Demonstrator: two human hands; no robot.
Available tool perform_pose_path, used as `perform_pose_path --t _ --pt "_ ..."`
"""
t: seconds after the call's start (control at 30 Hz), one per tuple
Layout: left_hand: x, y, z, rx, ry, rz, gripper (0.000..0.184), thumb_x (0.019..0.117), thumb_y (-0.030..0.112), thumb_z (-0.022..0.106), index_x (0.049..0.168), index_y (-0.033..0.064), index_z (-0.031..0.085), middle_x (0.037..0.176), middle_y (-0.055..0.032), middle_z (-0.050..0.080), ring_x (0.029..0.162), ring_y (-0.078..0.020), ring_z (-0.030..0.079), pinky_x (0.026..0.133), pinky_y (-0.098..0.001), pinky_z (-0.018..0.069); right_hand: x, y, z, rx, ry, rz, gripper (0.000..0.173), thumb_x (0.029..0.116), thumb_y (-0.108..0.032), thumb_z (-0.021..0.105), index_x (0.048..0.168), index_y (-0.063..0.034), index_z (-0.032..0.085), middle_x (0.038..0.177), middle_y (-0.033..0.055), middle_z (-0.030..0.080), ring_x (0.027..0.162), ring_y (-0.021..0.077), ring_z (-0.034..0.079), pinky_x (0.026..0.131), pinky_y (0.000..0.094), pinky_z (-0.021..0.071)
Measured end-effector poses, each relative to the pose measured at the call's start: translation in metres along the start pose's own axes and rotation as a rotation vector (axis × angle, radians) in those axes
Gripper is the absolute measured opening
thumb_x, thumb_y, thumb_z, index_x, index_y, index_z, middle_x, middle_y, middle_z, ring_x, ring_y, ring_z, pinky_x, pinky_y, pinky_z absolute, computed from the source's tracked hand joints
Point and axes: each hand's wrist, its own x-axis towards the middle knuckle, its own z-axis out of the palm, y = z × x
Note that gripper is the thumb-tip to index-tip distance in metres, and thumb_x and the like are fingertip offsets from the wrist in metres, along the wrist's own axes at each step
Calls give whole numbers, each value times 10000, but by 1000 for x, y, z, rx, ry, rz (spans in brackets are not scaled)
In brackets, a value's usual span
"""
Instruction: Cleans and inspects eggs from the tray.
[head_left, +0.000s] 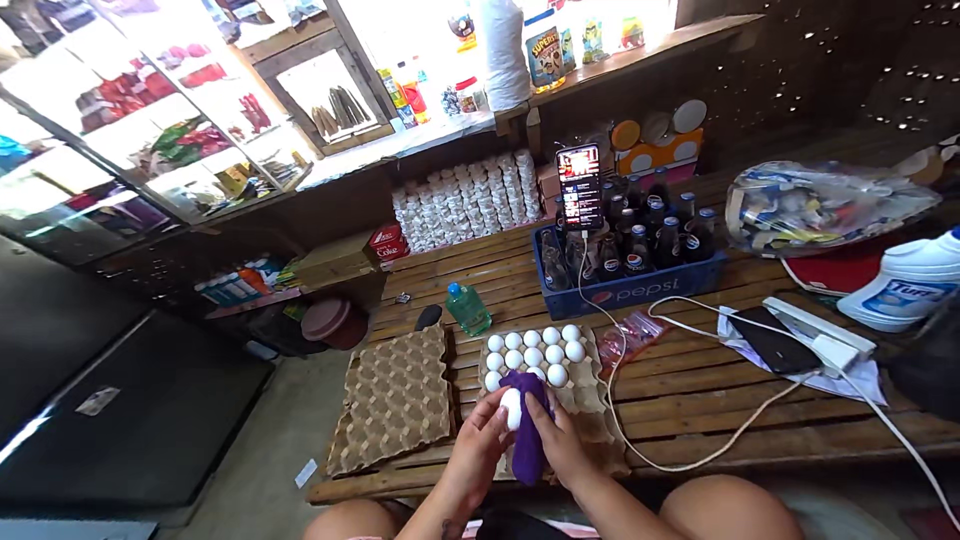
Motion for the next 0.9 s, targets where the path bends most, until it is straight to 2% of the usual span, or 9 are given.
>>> perform_pose_path --t 0.07,0.13,0.23,0.4,0.5,0.6,0.7,0.8,0.9 --pt "0 2 2 -63 31 -17 376 1068 159 447 1411 9 477 1189 -126 690 1020 -206 709 914 -375 592 3 17 -1 -149 -50 -262 500 1018 -288 572 1419 9 537 1427 169 545 1319 154 533 1118 325 448" --pt "1 5 4 -95 85 -32 346 1096 172 389 1394 25 485 1149 -120 699 987 -199 715 882 -366 598 7 30 -2 -377 -63 -504 464 983 -347 638 1397 -137 623 1475 189 507 1372 260 489 1125 441 439" --pt "3 3 0 -80 94 -23 322 1086 163 399 1351 23 515 1112 -129 712 968 -207 718 874 -375 598 10 36 -4 -570 -56 -683 437 935 -335 707 1364 -345 629 1488 180 495 1370 314 491 1114 480 451" --pt "2 3 -4 -47 36 -74 321 1038 145 519 1340 35 523 1131 -113 707 985 -204 715 887 -378 596 11 32 -6 -419 -65 -565 429 976 -365 654 1372 -201 648 1452 153 536 1347 242 512 1109 429 455" --pt "3 2 -10 27 -32 -68 401 974 126 612 1352 15 535 1160 -113 691 981 -196 704 891 -374 591 7 12 -5 -119 -60 -213 485 983 -277 629 1388 -15 580 1395 150 573 1286 162 559 1088 335 477" --pt "2 1 -10 54 -59 -73 476 920 111 681 1361 -2 542 1200 -126 684 1016 -209 701 903 -384 590 8 -2 -5 12 25 63 590 984 -318 613 1450 12 462 1332 143 619 1173 129 636 1027 304 522" --pt "2 4 -5 15 9 -72 407 974 68 593 1369 -5 524 1189 -122 681 1012 -209 699 905 -379 589 8 15 -5 -204 -8 -237 475 982 -285 630 1379 -28 594 1384 153 583 1284 176 562 1088 356 476" --pt "3 7 -5 -43 78 -79 299 1046 103 476 1329 18 522 1105 -118 713 942 -200 724 849 -367 609 8 29 -3 -480 -42 -571 431 932 -321 712 1344 -204 665 1443 189 540 1340 308 520 1089 482 468" --pt "3 7 -7 -34 75 -86 285 1049 123 447 1298 21 541 1076 -130 717 925 -211 725 837 -372 609 9 33 -5 -536 -51 -639 461 883 -287 768 1331 -293 661 1451 174 535 1338 308 522 1087 465 478"
